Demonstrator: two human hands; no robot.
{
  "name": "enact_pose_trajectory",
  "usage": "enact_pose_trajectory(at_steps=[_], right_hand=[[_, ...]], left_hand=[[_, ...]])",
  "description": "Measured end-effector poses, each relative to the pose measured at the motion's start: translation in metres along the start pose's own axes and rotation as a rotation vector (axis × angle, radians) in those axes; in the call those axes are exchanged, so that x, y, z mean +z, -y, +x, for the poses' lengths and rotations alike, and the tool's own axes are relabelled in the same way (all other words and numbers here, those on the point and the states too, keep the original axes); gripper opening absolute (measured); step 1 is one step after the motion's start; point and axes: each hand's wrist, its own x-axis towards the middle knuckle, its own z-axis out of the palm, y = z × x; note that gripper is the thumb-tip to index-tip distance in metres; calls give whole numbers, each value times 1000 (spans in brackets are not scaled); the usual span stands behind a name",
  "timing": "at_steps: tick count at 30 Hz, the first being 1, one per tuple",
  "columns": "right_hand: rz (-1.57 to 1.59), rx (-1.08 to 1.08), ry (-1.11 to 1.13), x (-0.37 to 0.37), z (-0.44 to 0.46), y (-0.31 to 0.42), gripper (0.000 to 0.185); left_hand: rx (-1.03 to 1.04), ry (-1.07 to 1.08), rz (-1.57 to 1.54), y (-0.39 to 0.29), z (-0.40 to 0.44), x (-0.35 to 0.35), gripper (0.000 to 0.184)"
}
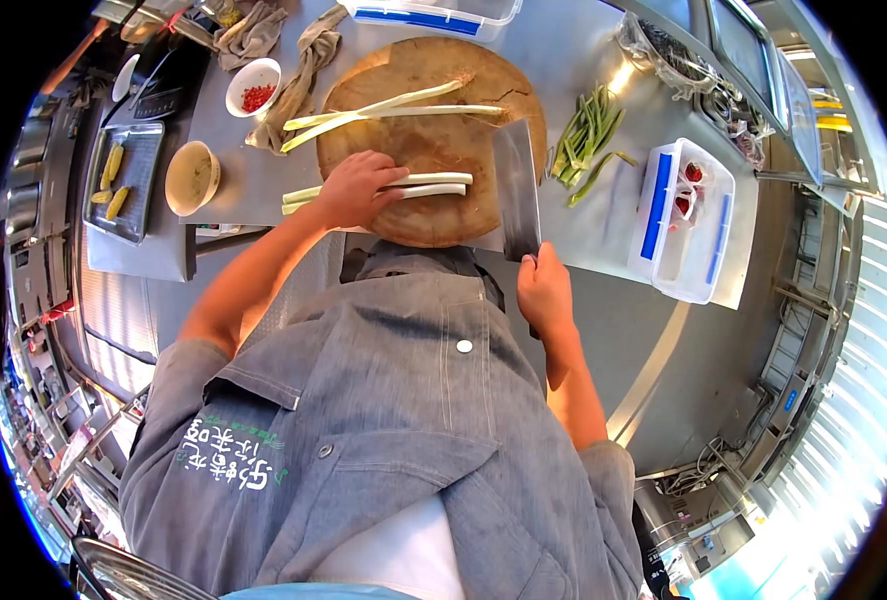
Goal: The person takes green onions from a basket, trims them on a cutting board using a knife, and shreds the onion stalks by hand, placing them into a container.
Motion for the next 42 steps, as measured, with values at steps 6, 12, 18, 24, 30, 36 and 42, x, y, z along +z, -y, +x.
enact_pose_trajectory(at_steps=[6, 12, 18, 24, 30, 36, 42], right_hand=[[-35, -5, 54, -7, -3, 8, 19], [-71, -12, 12, -12, 7, 4, 19], [-41, 8, 71, -16, 8, 21, 19], [-77, -21, 17, -6, 13, -1, 18], [-130, -48, -26, -12, 9, 16, 18], [-138, -58, 18, -7, 14, 30, 15], [-224, -100, 15, 20, 17, 19, 15]], left_hand=[[-11, -408, 225, 31, 71, 19, 36], [33, -332, 382, 37, 71, 17, 30], [25, -286, 447, 30, 59, 17, 28], [8, -256, 420, 33, 51, 14, 34], [43, -200, 432, 19, 33, 3, 45], [32, -185, 438, 21, 25, 9, 49], [42, -147, 379, 21, 19, 9, 46]])
